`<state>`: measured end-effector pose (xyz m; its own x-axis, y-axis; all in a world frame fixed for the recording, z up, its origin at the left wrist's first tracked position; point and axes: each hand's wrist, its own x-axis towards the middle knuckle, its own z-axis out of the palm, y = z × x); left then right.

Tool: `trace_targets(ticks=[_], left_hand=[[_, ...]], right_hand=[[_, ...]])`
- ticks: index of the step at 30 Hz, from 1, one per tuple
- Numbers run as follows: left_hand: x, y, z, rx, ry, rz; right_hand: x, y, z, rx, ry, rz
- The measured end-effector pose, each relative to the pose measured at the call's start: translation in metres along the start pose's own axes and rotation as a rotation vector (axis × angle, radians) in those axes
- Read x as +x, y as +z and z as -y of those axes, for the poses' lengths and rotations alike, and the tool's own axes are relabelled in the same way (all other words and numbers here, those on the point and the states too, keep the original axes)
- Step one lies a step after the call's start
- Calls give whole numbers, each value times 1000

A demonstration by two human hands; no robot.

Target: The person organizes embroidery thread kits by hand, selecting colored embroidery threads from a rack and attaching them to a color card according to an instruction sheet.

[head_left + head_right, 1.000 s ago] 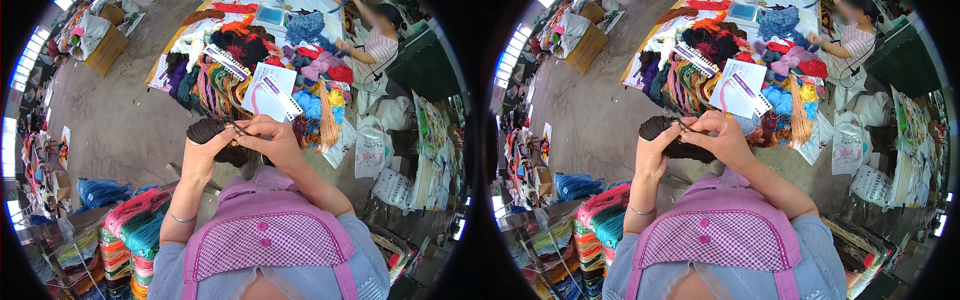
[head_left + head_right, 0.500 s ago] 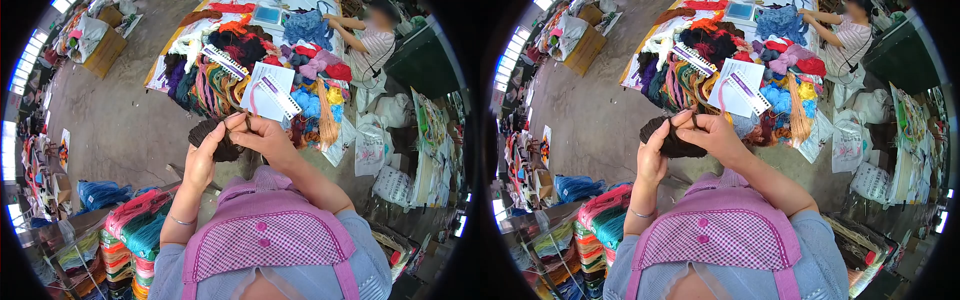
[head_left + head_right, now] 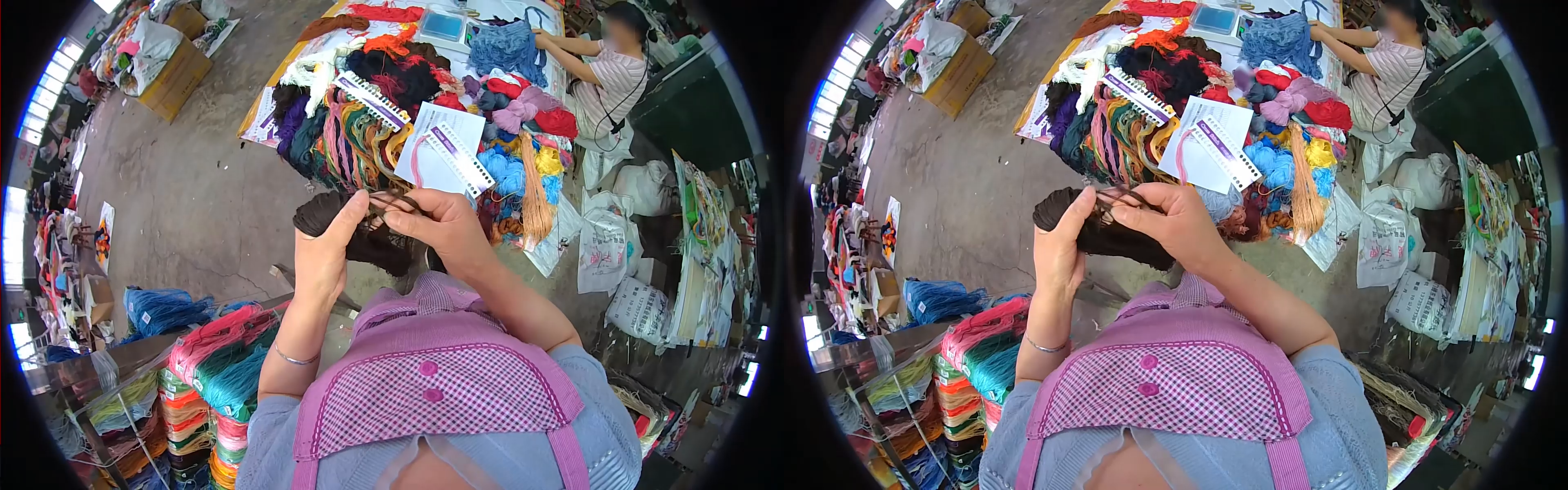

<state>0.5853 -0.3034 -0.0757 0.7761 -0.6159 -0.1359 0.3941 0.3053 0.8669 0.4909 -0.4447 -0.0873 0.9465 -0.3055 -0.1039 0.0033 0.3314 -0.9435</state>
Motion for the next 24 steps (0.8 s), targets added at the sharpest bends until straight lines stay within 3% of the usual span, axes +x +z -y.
trace_targets(ticks=[3, 5, 15, 17, 21, 23, 24], left_hand=[[1, -11, -2, 50, -64, -7], [-1, -6, -1, 124, 24, 29], [-1, 2, -7, -22, -72, -27], [-1, 0, -6, -25, -76, -25], [-1, -1, -1, -7, -88, -47], [-1, -2, 0, -8, -95, -27], [-1, -3, 1, -12, -98, -5]], right_hand=[[-1, -3, 3, 26, 15, 35], [-2, -6, 0, -21, 0, 32], [1, -8, -6, 57, 17, 61], [5, -11, -13, -90, -170, 54], [6, -6, -8, 7, -119, 42], [8, -6, -9, -282, -252, 27], [6, -4, -7, -281, -250, 29]])
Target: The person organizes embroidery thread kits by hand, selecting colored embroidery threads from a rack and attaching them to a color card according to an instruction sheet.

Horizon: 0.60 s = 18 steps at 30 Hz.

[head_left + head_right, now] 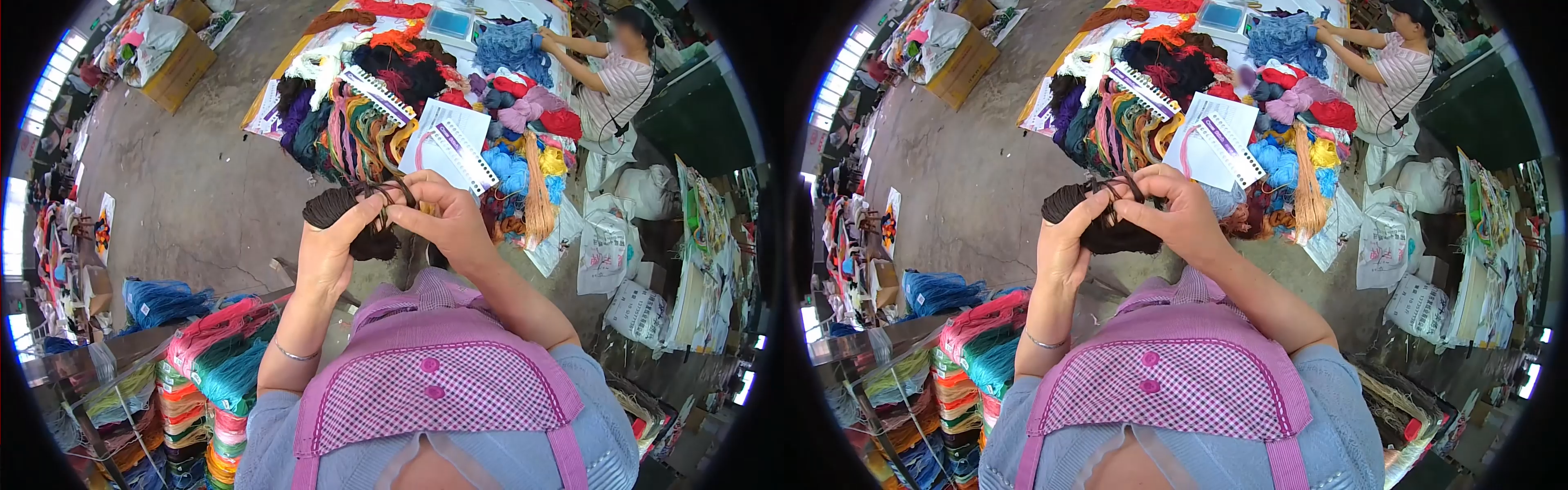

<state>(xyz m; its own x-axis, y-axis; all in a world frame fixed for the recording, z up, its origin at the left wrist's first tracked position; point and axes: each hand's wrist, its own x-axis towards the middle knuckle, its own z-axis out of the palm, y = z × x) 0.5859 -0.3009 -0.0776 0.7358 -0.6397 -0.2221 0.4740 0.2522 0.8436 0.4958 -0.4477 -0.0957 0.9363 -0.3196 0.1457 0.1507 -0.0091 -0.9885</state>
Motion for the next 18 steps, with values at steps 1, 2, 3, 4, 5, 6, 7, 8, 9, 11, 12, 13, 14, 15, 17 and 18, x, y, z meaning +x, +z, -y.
trace_targets(ticks=[1, 2, 3, 4, 5, 6, 7, 8, 9, 11, 12, 13, 14, 15, 17, 18], left_hand=[[0, -1, -1, 0, 0, 0], [1, -2, -2, -34, -45, -18], [2, -3, -4, -67, -89, -36], [2, 0, -5, -132, -122, -45], [1, 2, -5, -130, -121, -45], [1, 3, -5, -168, -121, -37], [0, 4, -4, -207, -121, -29], [0, 4, -2, -207, -124, -26], [0, 4, 0, -182, -109, -11], [-1, 7, 1, -138, -88, 1], [-1, 6, 0, -137, -88, 0], [-1, 5, 0, -115, -73, 16], [-1, 3, 0, -93, -58, 31], [-2, 2, 0, -92, -57, 30], [-3, 2, 1, -9, 29, -86], [-4, 2, 1, -9, 28, -85]], right_hand=[[0, 1, 7, 180, 142, -32], [0, 3, 10, 360, 283, -63], [2, 4, 4, 425, 244, -118], [2, 3, -2, 426, 242, -116], [2, 1, -7, 527, 255, -72], [2, 0, -10, 627, 269, -29], [3, -1, -10, 498, 316, 7], [3, 5, -1, 493, 347, 18], [3, 12, 7, 488, 378, 30], [1, 10, 3, 413, 347, 69], [1, 9, 2, 356, 316, 64], [1, 9, 1, 297, 284, 60], [0, 9, 1, 298, 284, 61], [0, 9, 0, 326, 262, 40], [-1, 7, 1, 355, 239, 20], [-1, 6, 3, 366, 240, 31]])
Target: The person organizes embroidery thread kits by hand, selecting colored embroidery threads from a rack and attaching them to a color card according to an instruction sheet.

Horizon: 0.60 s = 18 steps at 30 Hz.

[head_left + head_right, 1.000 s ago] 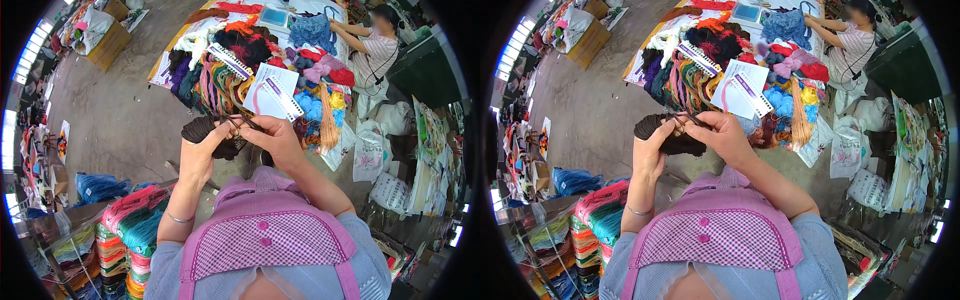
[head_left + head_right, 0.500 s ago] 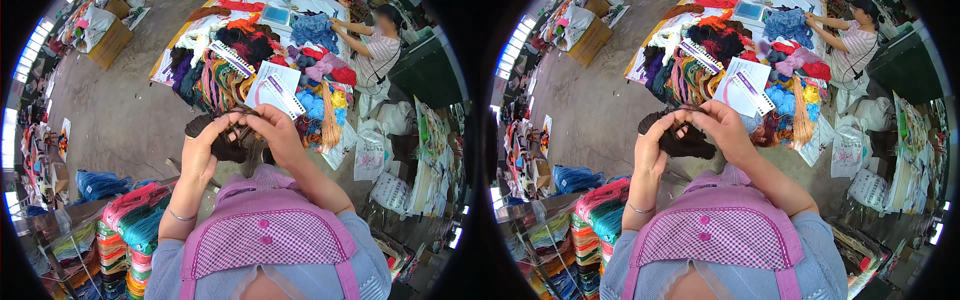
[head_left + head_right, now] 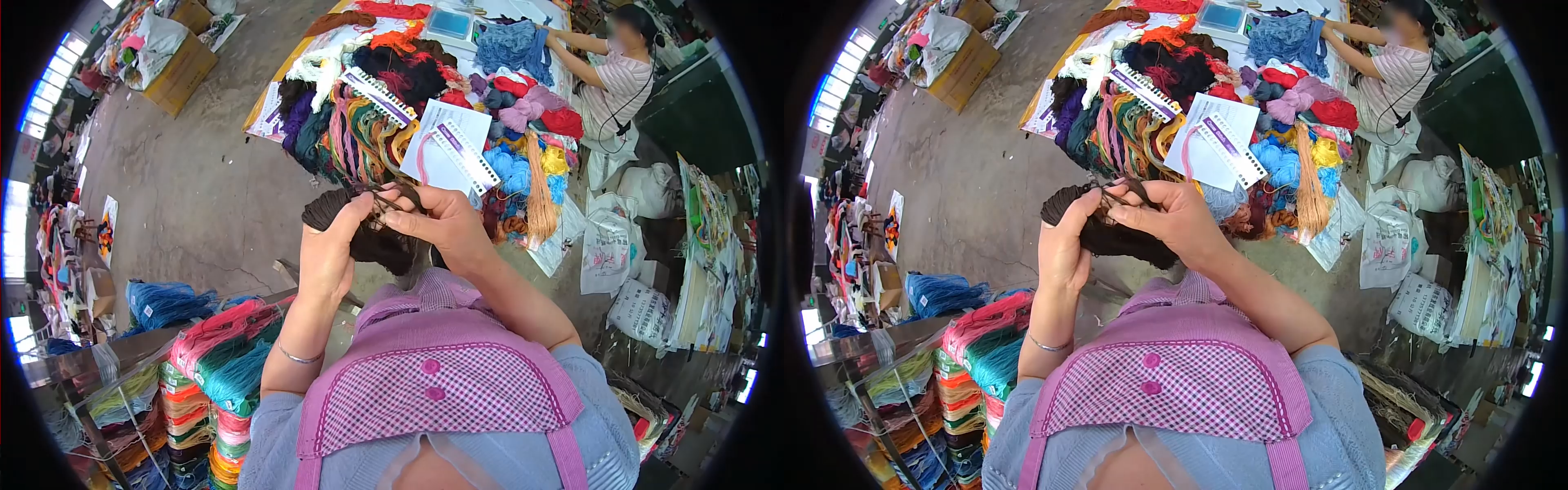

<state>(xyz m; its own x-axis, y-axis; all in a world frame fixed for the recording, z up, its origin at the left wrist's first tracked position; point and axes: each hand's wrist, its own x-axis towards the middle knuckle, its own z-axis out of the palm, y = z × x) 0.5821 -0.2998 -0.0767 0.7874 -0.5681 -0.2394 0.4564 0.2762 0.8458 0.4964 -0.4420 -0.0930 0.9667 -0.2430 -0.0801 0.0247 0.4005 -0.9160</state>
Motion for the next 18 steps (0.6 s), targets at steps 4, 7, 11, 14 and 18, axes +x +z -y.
trace_targets(ticks=[4, 7, 11, 14, 18], left_hand=[[-2, 0, -2, -57, 4, 2], [-3, 0, -1, -67, -10, 12], [-4, -1, 1, -19, 33, 97], [-4, 1, 4, 96, 136, 149], [-2, 1, 8, 324, 320, 239]], right_hand=[[-2, -1, 4, 67, 22, 8], [-3, -2, 2, 58, 3, -2], [-4, -4, 0, 104, 5, -2], [-5, -3, 0, 77, 26, -22], [-4, -2, -1, 70, -14, -64]])
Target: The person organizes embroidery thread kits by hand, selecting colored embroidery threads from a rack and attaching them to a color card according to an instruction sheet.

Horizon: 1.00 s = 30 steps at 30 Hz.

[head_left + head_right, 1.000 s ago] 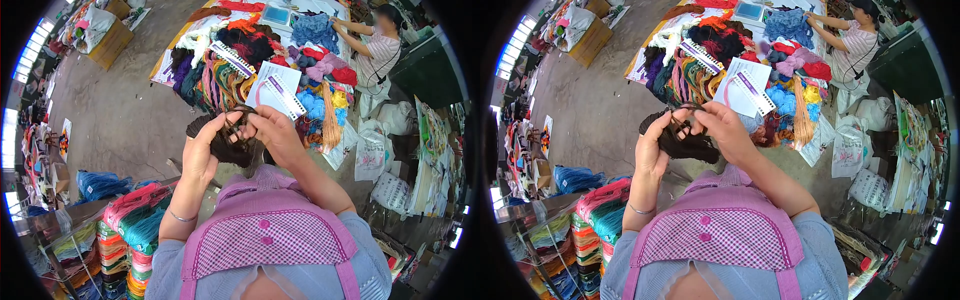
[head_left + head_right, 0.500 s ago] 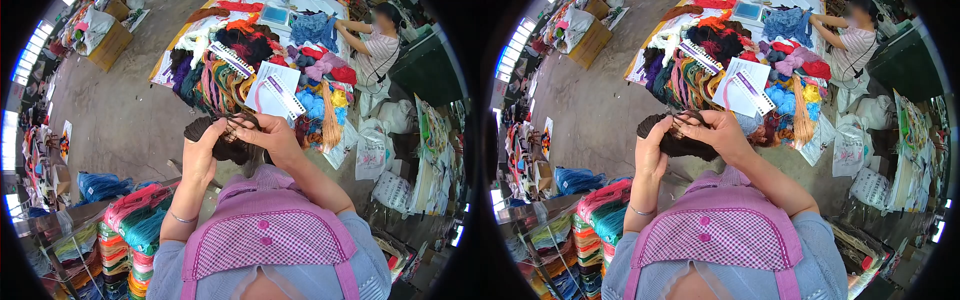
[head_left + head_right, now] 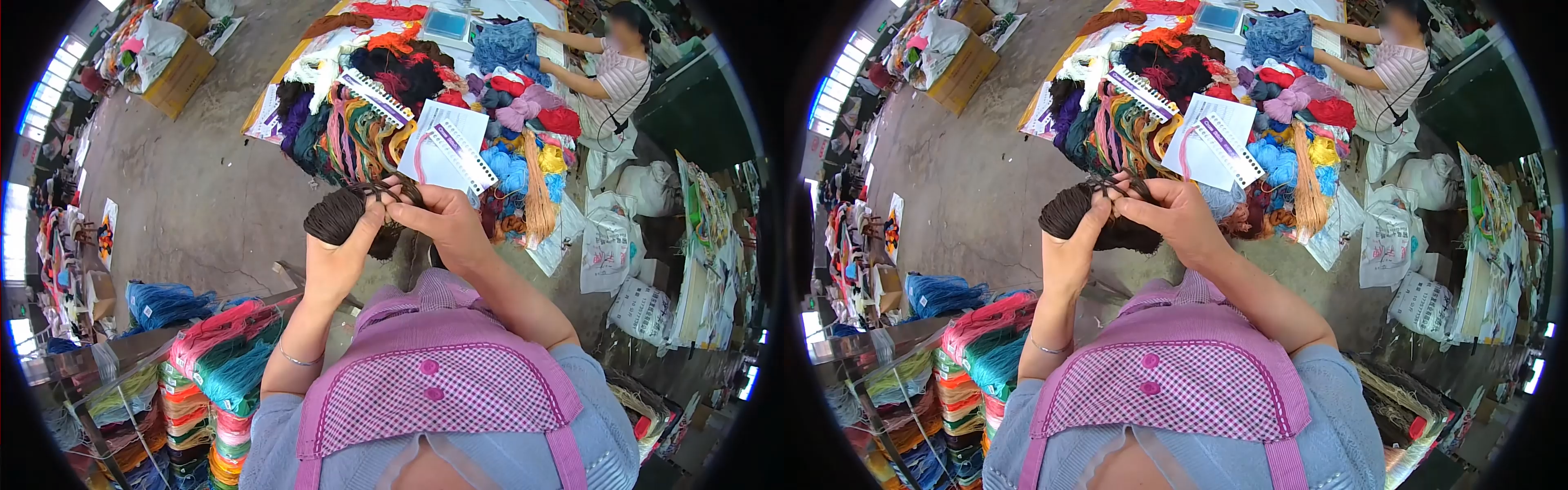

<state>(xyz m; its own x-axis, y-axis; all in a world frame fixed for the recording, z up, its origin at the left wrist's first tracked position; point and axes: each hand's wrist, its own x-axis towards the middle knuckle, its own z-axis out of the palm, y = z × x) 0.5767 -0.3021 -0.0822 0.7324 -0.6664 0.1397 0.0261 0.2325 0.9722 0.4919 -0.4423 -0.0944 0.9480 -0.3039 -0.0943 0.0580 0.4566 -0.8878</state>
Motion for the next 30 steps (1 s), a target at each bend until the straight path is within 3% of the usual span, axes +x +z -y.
trace_targets(ticks=[7, 20, 23, 26, 30], left_hand=[[-1, 1, -2, -90, -79, -56], [1, 2, 1, -103, -131, -181], [4, 1, 0, -155, -181, -216], [5, -2, -8, -339, -254, -205], [7, 0, -9, -542, -373, -201]], right_hand=[[0, -3, 1, 93, 47, -6], [4, -6, -6, -6, -23, 10], [4, -6, -4, 136, 66, -1], [6, -6, -2, 552, 133, 3], [13, -18, -12, 570, 171, 67]])
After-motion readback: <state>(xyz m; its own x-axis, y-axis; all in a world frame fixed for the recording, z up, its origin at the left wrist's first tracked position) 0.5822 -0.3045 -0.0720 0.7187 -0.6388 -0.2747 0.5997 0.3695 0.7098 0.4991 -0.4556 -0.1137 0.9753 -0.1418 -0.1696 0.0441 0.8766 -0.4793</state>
